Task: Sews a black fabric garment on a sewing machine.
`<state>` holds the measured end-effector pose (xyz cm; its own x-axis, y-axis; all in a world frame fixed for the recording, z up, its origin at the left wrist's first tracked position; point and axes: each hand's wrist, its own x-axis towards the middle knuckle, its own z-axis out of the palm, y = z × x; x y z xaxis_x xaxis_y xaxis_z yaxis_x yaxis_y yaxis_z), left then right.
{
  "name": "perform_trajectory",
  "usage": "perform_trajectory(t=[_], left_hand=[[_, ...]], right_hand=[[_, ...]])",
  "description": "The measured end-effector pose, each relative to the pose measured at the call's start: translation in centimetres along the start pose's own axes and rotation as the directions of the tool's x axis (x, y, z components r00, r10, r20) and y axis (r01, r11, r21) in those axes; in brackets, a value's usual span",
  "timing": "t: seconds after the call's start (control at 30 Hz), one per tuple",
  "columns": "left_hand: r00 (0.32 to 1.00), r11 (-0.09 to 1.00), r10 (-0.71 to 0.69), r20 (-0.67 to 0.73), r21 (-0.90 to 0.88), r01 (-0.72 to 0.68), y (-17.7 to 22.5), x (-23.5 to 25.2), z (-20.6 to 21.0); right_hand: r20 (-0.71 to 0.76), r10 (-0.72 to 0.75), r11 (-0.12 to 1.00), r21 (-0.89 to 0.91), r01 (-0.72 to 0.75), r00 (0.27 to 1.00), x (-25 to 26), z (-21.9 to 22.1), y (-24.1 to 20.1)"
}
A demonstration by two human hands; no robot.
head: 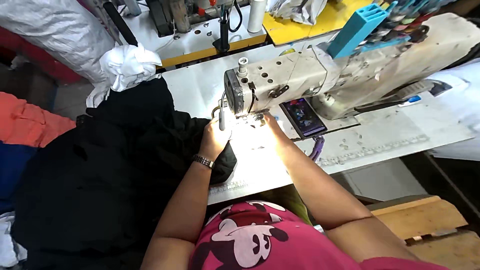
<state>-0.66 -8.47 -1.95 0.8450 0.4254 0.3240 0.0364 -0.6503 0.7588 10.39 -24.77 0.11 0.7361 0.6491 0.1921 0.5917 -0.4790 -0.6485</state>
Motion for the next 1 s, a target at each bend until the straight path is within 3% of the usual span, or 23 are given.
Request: perform_trajectory(t=[0.2,0.37,0.53,0.67,1.0], left_hand=[[0.999,0.999,-0.034,0.018,-0.003,0.034,-0.2,-0.3,0.4],[0.997,0.996,-0.071,0.02,-0.045,0.072,-0.6,-0.2,1.0],[0.997,0.998,-0.065,0.034,-0.006,0.065,-0.7,-0.4,1.2],[0.998,0.998,-0.036,0.054,0.059,0.033,-0.2,-0.8,0.9],[0.997,0.997,-0.045,0.059,-0.054,0.048,-0.5,-0.9,1.2]], right_hand=[[-0.061,-0.021,0.983,0.18,0.032,0.998,0.2,1.5,0.9],[-0.166,-0.081,0.99,0.098,0.099,0.983,0.2,1.4,1.3],[-0.134,-0.061,0.998,-0.011,0.06,0.989,0.5,0.8,1.8],[-0.183,-0.107,0.992,0.051,0.118,0.977,0.2,0.8,2.1],[-0.124,-0.099,0.993,-0.075,0.09,0.987,0.4,0.1,1.4]])
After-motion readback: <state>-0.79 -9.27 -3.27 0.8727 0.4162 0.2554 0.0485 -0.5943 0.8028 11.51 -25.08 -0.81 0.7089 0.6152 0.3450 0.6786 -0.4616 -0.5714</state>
